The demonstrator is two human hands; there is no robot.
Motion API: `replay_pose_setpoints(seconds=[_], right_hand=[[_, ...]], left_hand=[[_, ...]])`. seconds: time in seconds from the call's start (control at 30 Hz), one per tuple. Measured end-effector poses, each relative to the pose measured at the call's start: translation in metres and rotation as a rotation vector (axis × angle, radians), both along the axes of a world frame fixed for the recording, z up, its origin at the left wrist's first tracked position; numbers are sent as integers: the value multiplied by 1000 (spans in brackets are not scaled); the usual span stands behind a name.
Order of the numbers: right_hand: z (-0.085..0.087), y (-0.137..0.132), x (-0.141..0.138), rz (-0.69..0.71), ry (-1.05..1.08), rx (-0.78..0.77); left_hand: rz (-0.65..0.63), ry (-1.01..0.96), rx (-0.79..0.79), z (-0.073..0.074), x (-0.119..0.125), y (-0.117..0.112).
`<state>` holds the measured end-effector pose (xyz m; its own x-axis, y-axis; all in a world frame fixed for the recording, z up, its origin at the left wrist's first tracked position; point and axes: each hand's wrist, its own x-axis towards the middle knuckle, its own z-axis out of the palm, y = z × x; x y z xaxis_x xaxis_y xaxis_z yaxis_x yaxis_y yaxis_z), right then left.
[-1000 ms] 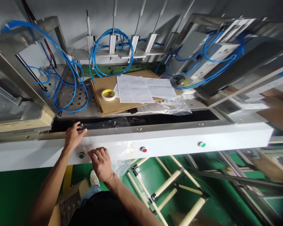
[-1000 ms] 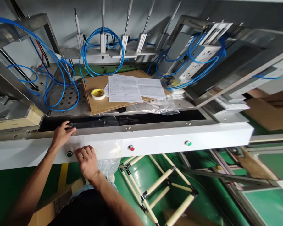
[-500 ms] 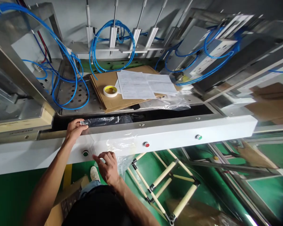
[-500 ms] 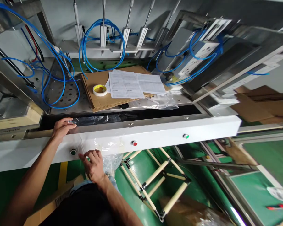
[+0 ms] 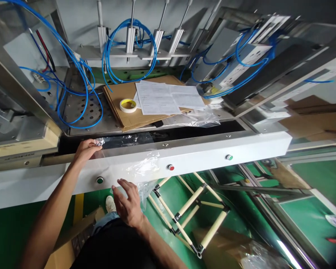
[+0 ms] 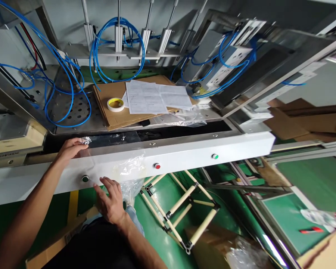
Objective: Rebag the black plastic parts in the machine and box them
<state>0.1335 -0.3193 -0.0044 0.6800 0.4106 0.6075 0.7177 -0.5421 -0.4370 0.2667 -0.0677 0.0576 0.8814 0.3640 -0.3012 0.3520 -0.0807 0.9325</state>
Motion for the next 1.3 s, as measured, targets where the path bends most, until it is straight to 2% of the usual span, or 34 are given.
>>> replay_pose_setpoints(seconds=[0.13,0.2,0.27,0.37,0.47,0.63,0.83,0.97,1.03,1.1,1.17,1.23,1.3], right_hand=[[-5,-25,20,-257,12,56],[-6,-38,40,-387,12,22],[-6,-48,60,-439,17,-59],[-6,-59,79,-395,50,-193],[-6,-65,83,-355,94,-259],[-3,-71,81,-326,118,-274],[4,-74,81,-310,135,-277],[9,-76,79,-307,149,-285],[11,-79,78,-305,155,-283],[12,-82,79,-310,157,-281],[13,-84,79,-311,155,-287],[13,-85,80,-312,149,-290],[13,-84,80,-316,146,-286]], left_hand=[[-24,52,-28,3,-1,4],[-33,80,-20,3,0,7],[-44,108,-4,5,0,11],[-51,159,-4,10,1,18],[-53,213,-31,19,-1,25],[-118,207,-47,30,-3,34],[-237,142,-34,37,-7,38],[-240,183,128,37,-16,42],[-206,168,135,36,-20,49],[-143,113,126,36,-26,56],[-26,28,195,37,-36,57],[73,-111,358,37,-49,46],[26,-302,551,36,-66,21]])
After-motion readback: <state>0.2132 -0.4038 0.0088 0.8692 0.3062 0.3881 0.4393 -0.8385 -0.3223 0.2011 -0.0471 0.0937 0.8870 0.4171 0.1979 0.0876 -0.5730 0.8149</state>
